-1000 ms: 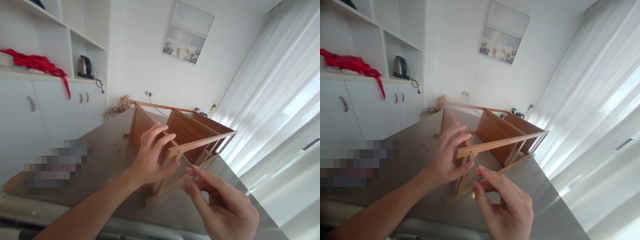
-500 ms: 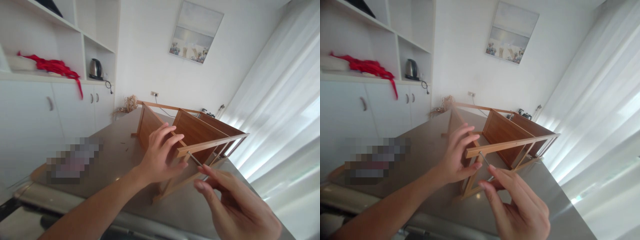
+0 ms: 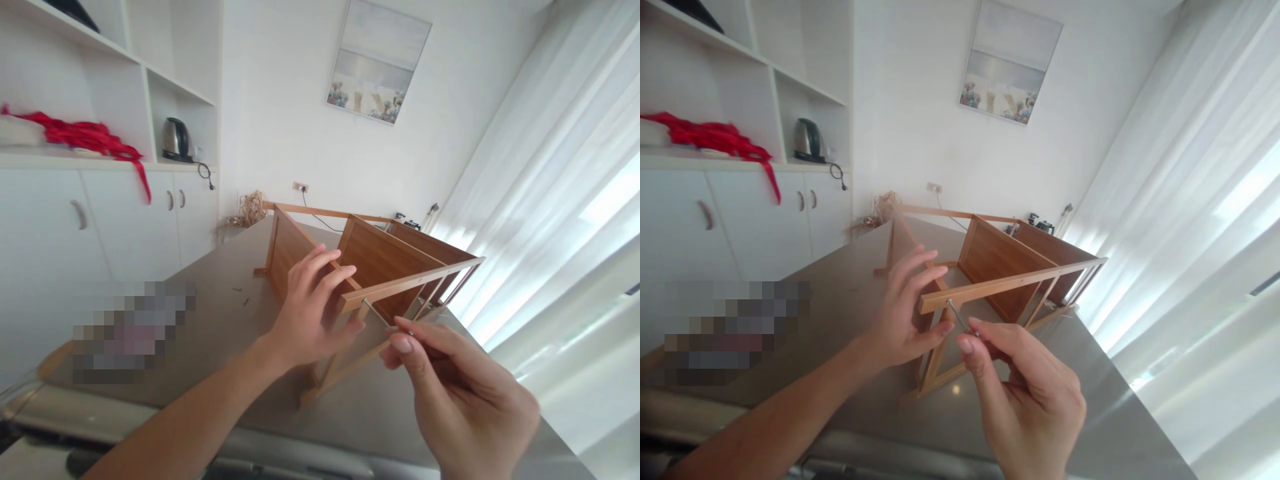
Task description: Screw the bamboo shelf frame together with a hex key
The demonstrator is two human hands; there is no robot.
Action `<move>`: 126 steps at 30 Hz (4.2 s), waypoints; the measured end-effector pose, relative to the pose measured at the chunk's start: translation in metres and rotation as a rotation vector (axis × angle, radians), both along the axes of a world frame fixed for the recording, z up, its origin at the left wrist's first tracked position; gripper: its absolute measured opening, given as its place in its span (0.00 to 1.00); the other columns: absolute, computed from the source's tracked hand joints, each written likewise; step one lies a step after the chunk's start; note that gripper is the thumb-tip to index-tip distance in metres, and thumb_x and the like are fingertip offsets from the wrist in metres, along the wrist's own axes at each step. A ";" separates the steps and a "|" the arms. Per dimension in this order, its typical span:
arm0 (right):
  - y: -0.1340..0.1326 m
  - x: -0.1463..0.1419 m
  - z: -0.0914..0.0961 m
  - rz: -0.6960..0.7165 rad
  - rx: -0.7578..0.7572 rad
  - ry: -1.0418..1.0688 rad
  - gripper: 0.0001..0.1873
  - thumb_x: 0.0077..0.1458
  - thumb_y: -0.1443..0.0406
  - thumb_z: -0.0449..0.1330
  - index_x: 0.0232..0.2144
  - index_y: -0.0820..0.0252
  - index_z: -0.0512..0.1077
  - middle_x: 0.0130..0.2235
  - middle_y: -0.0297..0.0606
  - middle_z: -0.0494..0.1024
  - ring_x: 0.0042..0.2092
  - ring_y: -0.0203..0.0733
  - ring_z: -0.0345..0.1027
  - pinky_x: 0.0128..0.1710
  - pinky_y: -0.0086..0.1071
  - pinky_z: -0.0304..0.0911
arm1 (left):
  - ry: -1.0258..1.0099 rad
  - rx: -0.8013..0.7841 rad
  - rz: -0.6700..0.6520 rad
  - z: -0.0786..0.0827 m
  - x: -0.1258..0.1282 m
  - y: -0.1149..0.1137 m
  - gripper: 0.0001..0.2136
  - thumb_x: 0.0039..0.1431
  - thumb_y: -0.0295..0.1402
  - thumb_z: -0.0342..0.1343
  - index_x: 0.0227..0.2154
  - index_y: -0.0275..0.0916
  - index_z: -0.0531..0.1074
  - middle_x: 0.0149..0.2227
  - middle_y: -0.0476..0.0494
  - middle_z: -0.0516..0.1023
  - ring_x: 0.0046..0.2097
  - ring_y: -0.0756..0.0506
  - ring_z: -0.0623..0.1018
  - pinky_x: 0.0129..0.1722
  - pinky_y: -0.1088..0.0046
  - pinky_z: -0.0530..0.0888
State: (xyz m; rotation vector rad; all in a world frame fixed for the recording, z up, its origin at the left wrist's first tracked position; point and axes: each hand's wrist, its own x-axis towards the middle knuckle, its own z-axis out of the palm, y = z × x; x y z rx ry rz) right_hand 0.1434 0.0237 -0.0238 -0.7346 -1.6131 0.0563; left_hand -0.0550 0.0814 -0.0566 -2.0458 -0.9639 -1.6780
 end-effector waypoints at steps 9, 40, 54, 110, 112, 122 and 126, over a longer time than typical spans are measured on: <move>-0.002 0.000 -0.005 0.066 -0.032 0.059 0.18 0.57 0.70 0.70 0.50 0.54 0.80 0.30 0.31 0.81 0.25 0.35 0.77 0.24 0.25 0.75 | -0.004 0.022 -0.003 0.002 0.002 0.000 0.28 0.60 0.44 0.61 0.61 0.46 0.61 0.64 0.33 0.65 0.70 0.28 0.61 0.68 0.44 0.61; 0.000 0.000 -0.002 -0.078 0.054 0.016 0.08 0.54 0.68 0.73 0.38 0.55 0.83 0.34 0.35 0.80 0.28 0.36 0.75 0.26 0.28 0.72 | 0.003 0.001 0.003 0.001 0.000 -0.001 0.29 0.59 0.43 0.62 0.61 0.45 0.61 0.64 0.33 0.65 0.71 0.28 0.59 0.69 0.45 0.60; -0.006 -0.003 0.003 -0.108 0.135 -0.126 0.11 0.56 0.70 0.71 0.41 0.51 0.82 0.30 0.28 0.83 0.23 0.32 0.75 0.25 0.24 0.73 | 0.004 0.011 0.003 0.001 0.000 0.000 0.30 0.61 0.47 0.61 0.61 0.43 0.62 0.64 0.32 0.65 0.71 0.28 0.59 0.69 0.45 0.60; -0.004 0.004 -0.001 -0.080 0.011 -0.034 0.19 0.55 0.67 0.72 0.49 0.51 0.81 0.31 0.29 0.82 0.27 0.34 0.78 0.30 0.25 0.76 | -0.006 -0.018 -0.006 0.001 0.000 -0.002 0.29 0.59 0.43 0.63 0.61 0.45 0.63 0.65 0.33 0.66 0.71 0.28 0.60 0.69 0.47 0.60; -0.004 0.005 0.000 -0.110 0.026 -0.047 0.18 0.55 0.67 0.72 0.49 0.51 0.81 0.30 0.29 0.82 0.27 0.34 0.78 0.30 0.25 0.75 | -0.006 -0.015 -0.009 0.001 0.000 -0.002 0.29 0.59 0.43 0.63 0.61 0.44 0.63 0.65 0.33 0.66 0.71 0.28 0.60 0.68 0.47 0.61; -0.003 0.005 -0.001 -0.257 0.019 -0.069 0.14 0.54 0.59 0.74 0.43 0.53 0.83 0.28 0.32 0.83 0.26 0.37 0.78 0.28 0.28 0.73 | -0.002 -0.013 -0.005 0.001 0.000 -0.003 0.29 0.59 0.42 0.63 0.61 0.45 0.62 0.64 0.34 0.66 0.71 0.28 0.60 0.68 0.46 0.61; -0.004 0.004 0.000 -0.261 0.020 -0.071 0.11 0.55 0.59 0.73 0.41 0.54 0.83 0.29 0.34 0.83 0.27 0.38 0.77 0.29 0.29 0.74 | -0.003 -0.012 -0.006 0.001 0.000 -0.002 0.29 0.59 0.42 0.62 0.61 0.45 0.62 0.64 0.34 0.66 0.71 0.28 0.60 0.68 0.46 0.61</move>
